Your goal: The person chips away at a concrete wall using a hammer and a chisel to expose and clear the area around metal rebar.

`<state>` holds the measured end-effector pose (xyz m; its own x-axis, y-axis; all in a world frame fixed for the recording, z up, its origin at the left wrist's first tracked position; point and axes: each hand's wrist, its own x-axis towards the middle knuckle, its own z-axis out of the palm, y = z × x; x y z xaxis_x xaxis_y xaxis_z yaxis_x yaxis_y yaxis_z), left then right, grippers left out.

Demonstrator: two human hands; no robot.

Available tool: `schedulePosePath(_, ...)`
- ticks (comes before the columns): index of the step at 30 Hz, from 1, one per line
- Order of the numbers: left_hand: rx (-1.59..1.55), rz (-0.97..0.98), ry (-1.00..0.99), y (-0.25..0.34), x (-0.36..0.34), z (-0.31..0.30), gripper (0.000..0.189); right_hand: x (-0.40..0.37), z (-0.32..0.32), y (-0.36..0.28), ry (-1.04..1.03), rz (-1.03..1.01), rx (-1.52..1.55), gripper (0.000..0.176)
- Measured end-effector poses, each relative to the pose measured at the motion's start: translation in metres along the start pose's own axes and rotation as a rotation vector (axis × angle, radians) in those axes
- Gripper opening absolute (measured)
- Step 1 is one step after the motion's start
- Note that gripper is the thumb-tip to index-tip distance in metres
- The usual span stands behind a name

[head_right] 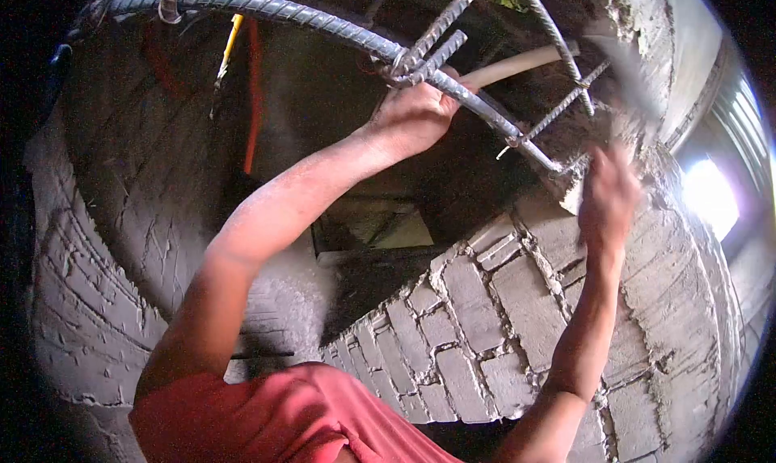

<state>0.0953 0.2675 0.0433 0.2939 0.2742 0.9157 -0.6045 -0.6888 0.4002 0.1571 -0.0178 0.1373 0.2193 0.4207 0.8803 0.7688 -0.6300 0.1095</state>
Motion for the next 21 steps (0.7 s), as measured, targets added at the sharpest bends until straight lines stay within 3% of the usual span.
schedulePosePath(2, 0.141, 0.120, 0.062, -0.012, 0.000, 0.008, 0.033, -0.004, -0.002, -0.016, 0.028, -0.048, -0.071, 0.025)
schedulePosePath(4, 0.211, 0.123, 0.124, -0.016, 0.003, 0.009, 0.034, -0.004, -0.022, -0.032, 0.071, 0.067, 0.218, 0.028)
schedulePosePath(6, 0.147, 0.048, 0.061, -0.009, 0.002, 0.005, 0.032, -0.007, -0.042, -0.011, 0.329, -0.405, 0.488, 0.031)
schedulePosePath(7, 0.149, 0.044, 0.058, -0.010, 0.003, 0.004, 0.032, -0.004, -0.041, 0.000, 0.327, -0.402, 0.492, 0.031)
schedulePosePath(9, 0.231, 0.167, 0.115, -0.013, 0.005, 0.005, 0.029, -0.001, -0.033, 0.023, 0.373, -0.372, 0.468, 0.027)
schedulePosePath(13, 0.113, 0.099, 0.082, -0.004, 0.000, -0.004, 0.026, -0.006, -0.025, 0.044, 0.480, -0.310, 0.395, 0.023)
schedulePosePath(14, 0.111, 0.105, 0.085, -0.001, 0.002, -0.008, 0.026, -0.007, -0.005, 0.003, 0.143, -0.235, 0.023, 0.030)
schedulePosePath(16, 0.104, 0.111, 0.049, 0.003, 0.001, -0.010, 0.026, 0.001, 0.004, -0.010, -0.020, 0.062, 0.015, 0.036)
schedulePosePath(17, 0.078, 0.142, 0.053, -0.026, 0.007, 0.006, 0.021, 0.002, -0.002, -0.019, 0.048, 0.026, 0.120, 0.035)
schedulePosePath(18, 0.277, 0.258, 0.113, -0.009, 0.005, -0.008, 0.019, -0.005, -0.009, -0.030, 0.104, -0.001, 0.238, 0.035)
schedulePosePath(19, 0.203, 0.213, 0.096, -0.005, 0.001, -0.010, 0.019, -0.013, -0.020, -0.035, 0.140, 0.074, 0.390, 0.030)
schedulePosePath(20, 0.131, 0.177, 0.087, -0.005, 0.002, -0.011, 0.019, -0.010, -0.027, -0.020, 0.306, -0.295, 0.461, 0.030)
schedulePosePath(21, 0.132, 0.183, 0.088, -0.010, 0.004, -0.008, 0.019, -0.015, -0.044, -0.029, 0.469, -0.375, 0.522, 0.029)
